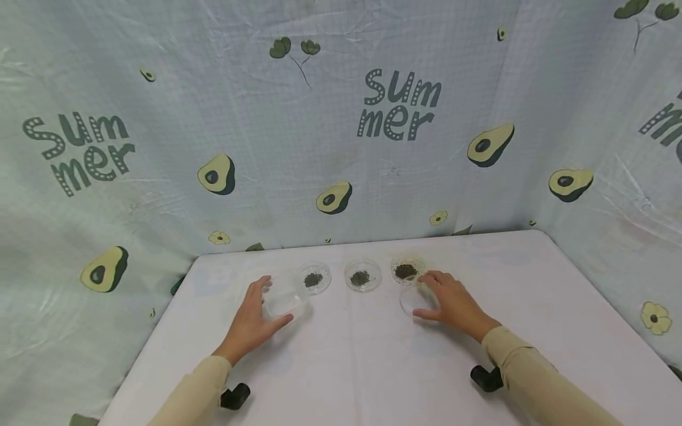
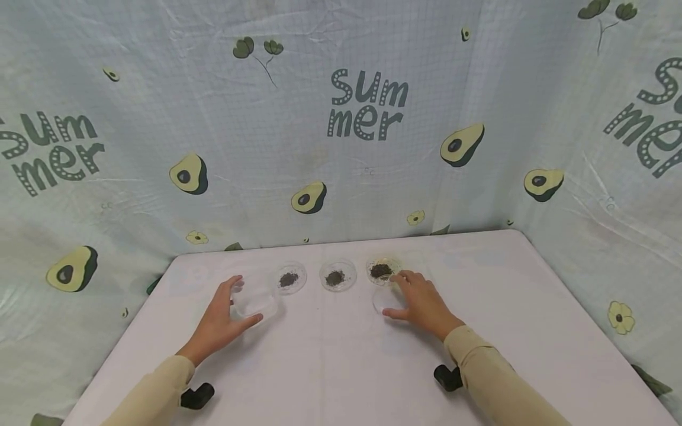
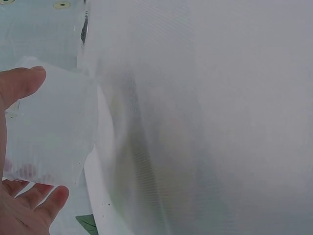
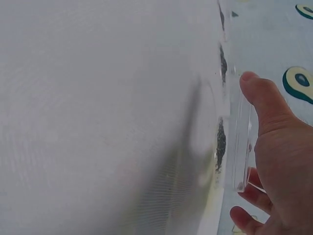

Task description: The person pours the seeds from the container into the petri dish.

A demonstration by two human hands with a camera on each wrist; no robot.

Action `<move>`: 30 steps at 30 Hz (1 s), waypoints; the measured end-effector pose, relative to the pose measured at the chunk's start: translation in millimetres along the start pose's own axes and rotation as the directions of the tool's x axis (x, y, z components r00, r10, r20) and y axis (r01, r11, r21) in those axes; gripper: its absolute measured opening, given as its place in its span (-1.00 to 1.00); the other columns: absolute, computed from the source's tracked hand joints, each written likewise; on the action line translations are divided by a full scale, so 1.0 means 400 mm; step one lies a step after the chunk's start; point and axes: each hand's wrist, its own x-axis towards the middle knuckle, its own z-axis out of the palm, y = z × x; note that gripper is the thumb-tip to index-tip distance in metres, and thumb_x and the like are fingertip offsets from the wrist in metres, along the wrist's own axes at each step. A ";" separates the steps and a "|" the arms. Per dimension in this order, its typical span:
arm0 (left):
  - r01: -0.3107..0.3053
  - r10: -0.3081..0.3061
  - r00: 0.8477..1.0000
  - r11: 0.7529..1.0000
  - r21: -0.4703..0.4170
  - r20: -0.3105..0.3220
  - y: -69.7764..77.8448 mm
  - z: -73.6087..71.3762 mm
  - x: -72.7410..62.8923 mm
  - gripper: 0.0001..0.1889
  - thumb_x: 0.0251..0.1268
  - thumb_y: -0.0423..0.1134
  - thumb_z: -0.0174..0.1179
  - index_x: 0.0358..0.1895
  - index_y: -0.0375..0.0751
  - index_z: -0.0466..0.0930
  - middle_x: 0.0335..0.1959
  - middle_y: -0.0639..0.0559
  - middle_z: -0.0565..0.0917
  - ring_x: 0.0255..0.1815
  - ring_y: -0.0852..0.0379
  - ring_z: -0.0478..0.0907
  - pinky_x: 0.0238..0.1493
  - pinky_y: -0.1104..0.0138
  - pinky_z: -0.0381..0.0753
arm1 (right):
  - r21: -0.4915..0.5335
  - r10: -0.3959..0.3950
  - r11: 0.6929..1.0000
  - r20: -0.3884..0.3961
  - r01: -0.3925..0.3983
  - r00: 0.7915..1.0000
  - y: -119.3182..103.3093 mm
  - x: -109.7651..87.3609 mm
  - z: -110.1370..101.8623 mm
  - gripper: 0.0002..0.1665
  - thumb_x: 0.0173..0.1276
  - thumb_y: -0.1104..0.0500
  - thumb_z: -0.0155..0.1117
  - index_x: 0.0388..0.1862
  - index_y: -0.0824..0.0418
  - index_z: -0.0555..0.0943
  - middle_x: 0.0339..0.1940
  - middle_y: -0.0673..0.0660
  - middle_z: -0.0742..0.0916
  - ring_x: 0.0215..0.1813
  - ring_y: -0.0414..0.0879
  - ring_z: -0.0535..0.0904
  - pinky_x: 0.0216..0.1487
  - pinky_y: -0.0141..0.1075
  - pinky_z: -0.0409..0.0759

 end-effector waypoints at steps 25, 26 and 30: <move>0.052 -0.051 0.999 0.995 -0.087 0.018 -0.038 0.008 -0.009 0.04 0.06 0.10 0.40 0.49 -0.21 -0.05 0.36 -0.18 0.27 0.33 -0.16 0.34 0.20 -0.05 0.47 | 0.006 0.085 0.996 0.034 -0.086 0.996 0.006 0.051 -0.002 -0.15 0.12 -0.20 0.43 0.27 0.25 0.45 0.30 0.32 0.48 0.31 0.28 0.39 0.23 0.23 0.40; 0.053 -0.052 0.999 0.995 -0.087 0.018 -0.039 0.008 -0.009 0.04 0.07 0.10 0.40 0.49 -0.22 -0.05 0.36 -0.18 0.28 0.33 -0.16 0.34 0.20 -0.05 0.47 | 0.003 0.086 0.996 0.035 -0.086 0.996 0.005 0.053 -0.001 -0.14 0.12 -0.21 0.43 0.27 0.25 0.45 0.30 0.32 0.48 0.31 0.28 0.40 0.22 0.22 0.40; 0.053 -0.051 0.999 0.994 -0.094 0.018 -0.039 0.007 -0.010 0.04 0.07 0.08 0.40 0.48 -0.24 -0.05 0.36 -0.18 0.28 0.34 -0.16 0.33 0.22 -0.05 0.46 | -0.002 0.092 0.996 0.036 -0.092 0.995 0.009 0.060 0.006 -0.14 0.13 -0.22 0.42 0.28 0.25 0.45 0.30 0.32 0.48 0.31 0.27 0.40 0.22 0.21 0.41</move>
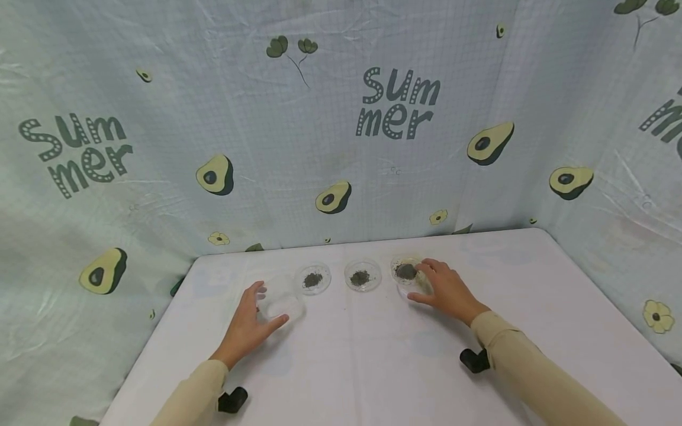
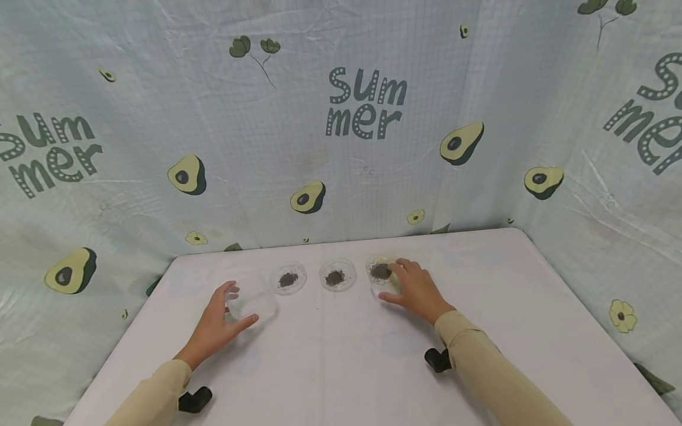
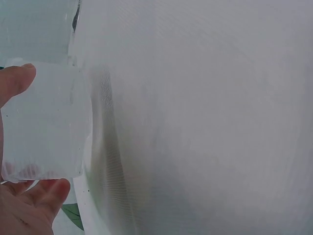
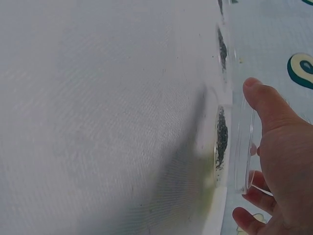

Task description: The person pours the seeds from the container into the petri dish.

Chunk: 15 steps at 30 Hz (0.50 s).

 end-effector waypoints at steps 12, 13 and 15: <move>0.006 -0.006 1.000 1.000 0.000 0.007 -0.019 0.012 0.001 0.04 0.12 0.18 0.33 0.49 -0.25 -0.07 0.33 -0.18 0.29 0.29 -0.13 0.35 0.18 -0.01 0.45 | 0.005 0.001 1.000 -0.034 -0.001 0.999 0.014 0.023 0.021 -0.17 0.14 -0.19 0.43 0.25 0.28 0.46 0.26 0.34 0.51 0.27 0.29 0.42 0.18 0.23 0.43; 0.006 -0.006 1.000 1.000 -0.001 0.010 -0.020 0.013 0.001 0.03 0.13 0.17 0.32 0.49 -0.25 -0.08 0.33 -0.18 0.29 0.29 -0.13 0.35 0.18 -0.01 0.45 | 0.002 0.003 1.000 -0.033 -0.003 0.999 0.014 0.025 0.022 -0.16 0.14 -0.19 0.42 0.26 0.28 0.46 0.27 0.34 0.51 0.28 0.29 0.42 0.19 0.23 0.43; 0.001 -0.001 1.000 1.000 -0.002 0.014 -0.023 0.015 0.002 0.03 0.15 0.17 0.31 0.49 -0.25 -0.10 0.33 -0.19 0.28 0.31 -0.14 0.34 0.20 -0.04 0.43 | 0.002 0.008 1.000 -0.030 -0.007 1.000 0.014 0.029 0.024 -0.15 0.15 -0.19 0.41 0.27 0.29 0.45 0.28 0.34 0.50 0.28 0.29 0.42 0.19 0.23 0.43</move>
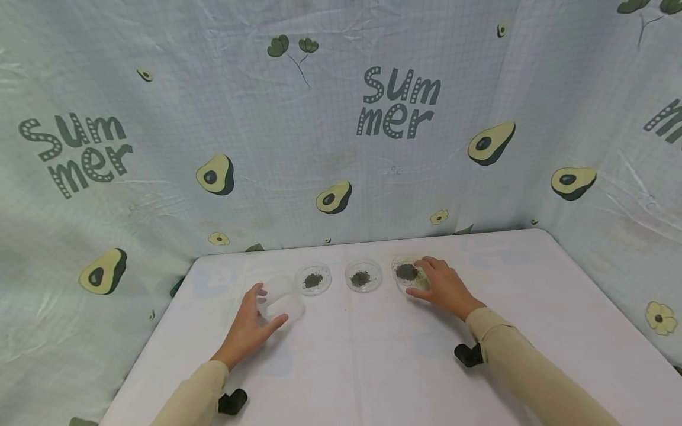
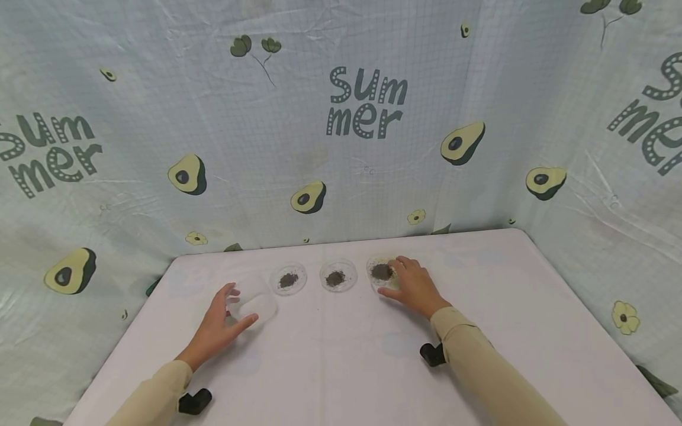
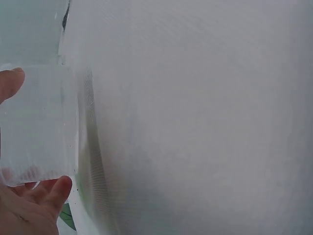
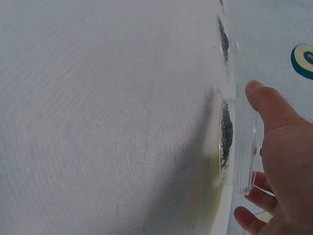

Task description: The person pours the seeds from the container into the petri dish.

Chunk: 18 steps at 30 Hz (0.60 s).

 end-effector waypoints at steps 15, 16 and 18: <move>-0.005 0.002 0.999 0.997 0.081 0.033 0.001 0.000 -0.007 -0.04 0.26 0.15 0.21 0.49 -0.22 -0.17 0.29 -0.24 0.24 0.29 -0.25 0.38 0.24 -0.15 0.39 | 0.036 -0.002 0.999 -0.006 0.003 1.000 -0.005 0.023 0.017 -0.18 0.18 -0.18 0.40 0.26 0.29 0.45 0.30 0.34 0.49 0.31 0.28 0.40 0.24 0.20 0.40; -0.006 0.004 0.999 0.997 0.082 0.033 0.001 0.000 -0.006 -0.04 0.26 0.15 0.22 0.49 -0.22 -0.17 0.29 -0.24 0.24 0.28 -0.25 0.38 0.25 -0.15 0.39 | 0.034 -0.002 0.999 -0.006 0.002 1.000 -0.004 0.024 0.018 -0.18 0.18 -0.18 0.39 0.26 0.29 0.45 0.30 0.34 0.49 0.31 0.29 0.40 0.24 0.20 0.40; -0.011 0.008 0.999 0.997 0.082 0.032 0.002 0.001 -0.005 -0.04 0.26 0.13 0.22 0.49 -0.23 -0.16 0.29 -0.24 0.25 0.28 -0.25 0.39 0.25 -0.15 0.39 | 0.038 0.001 0.999 -0.003 -0.001 1.000 -0.004 0.025 0.019 -0.18 0.18 -0.18 0.39 0.27 0.29 0.45 0.31 0.34 0.49 0.31 0.29 0.40 0.26 0.19 0.39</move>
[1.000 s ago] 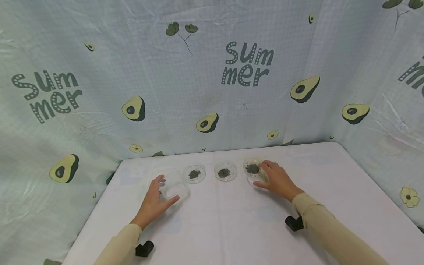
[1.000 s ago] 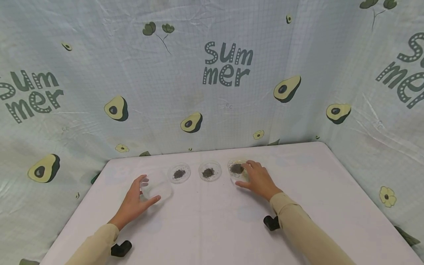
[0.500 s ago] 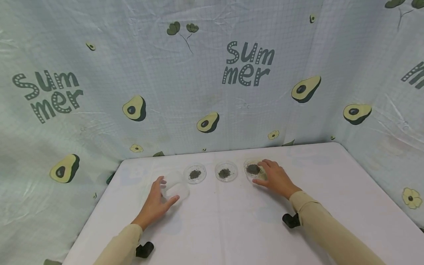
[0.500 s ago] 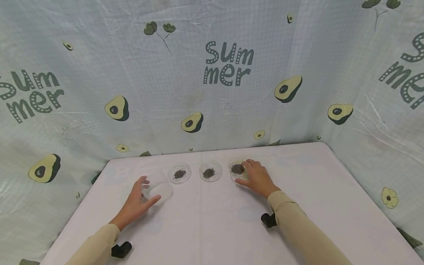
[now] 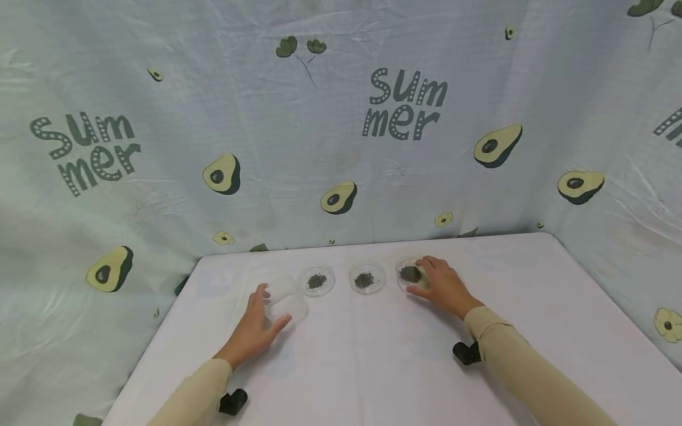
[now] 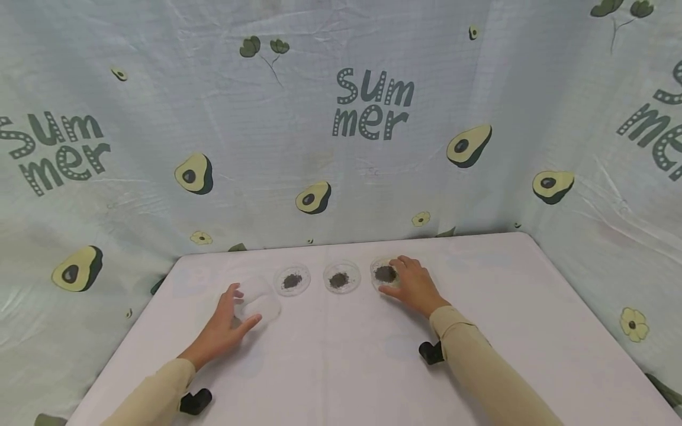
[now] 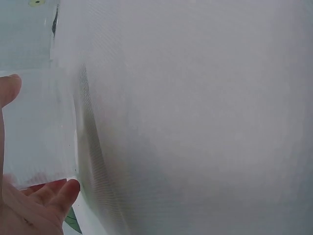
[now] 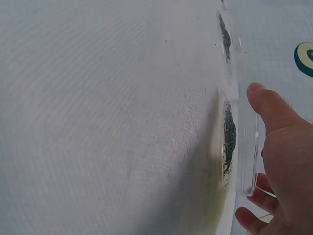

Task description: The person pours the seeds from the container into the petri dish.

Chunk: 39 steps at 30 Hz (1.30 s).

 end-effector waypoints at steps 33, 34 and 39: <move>0.000 0.000 1.000 1.000 0.011 0.025 0.002 -0.006 0.006 -0.05 0.24 0.13 0.24 0.48 -0.20 -0.14 0.28 -0.22 0.27 0.26 -0.22 0.40 0.23 -0.13 0.40 | -0.057 0.038 0.998 0.031 -0.036 0.999 0.005 0.045 0.014 -0.19 0.21 -0.19 0.36 0.24 0.35 0.46 0.26 0.34 0.52 0.30 0.31 0.40 0.24 0.21 0.39; 0.000 0.000 1.000 1.000 0.012 0.026 0.001 -0.006 0.006 -0.05 0.24 0.13 0.24 0.48 -0.20 -0.14 0.28 -0.22 0.27 0.26 -0.22 0.40 0.23 -0.13 0.40 | -0.059 0.039 0.998 0.031 -0.037 0.999 0.006 0.045 0.016 -0.19 0.21 -0.18 0.36 0.24 0.35 0.46 0.26 0.34 0.53 0.29 0.31 0.41 0.23 0.21 0.39; 0.013 -0.014 0.999 0.999 0.030 0.039 0.000 -0.010 0.007 -0.04 0.24 0.14 0.23 0.48 -0.20 -0.15 0.31 -0.23 0.26 0.30 -0.22 0.37 0.26 -0.13 0.38 | -0.055 0.045 0.998 0.038 -0.043 0.998 0.005 0.045 0.018 -0.19 0.22 -0.19 0.35 0.25 0.35 0.45 0.28 0.34 0.51 0.31 0.30 0.39 0.23 0.23 0.39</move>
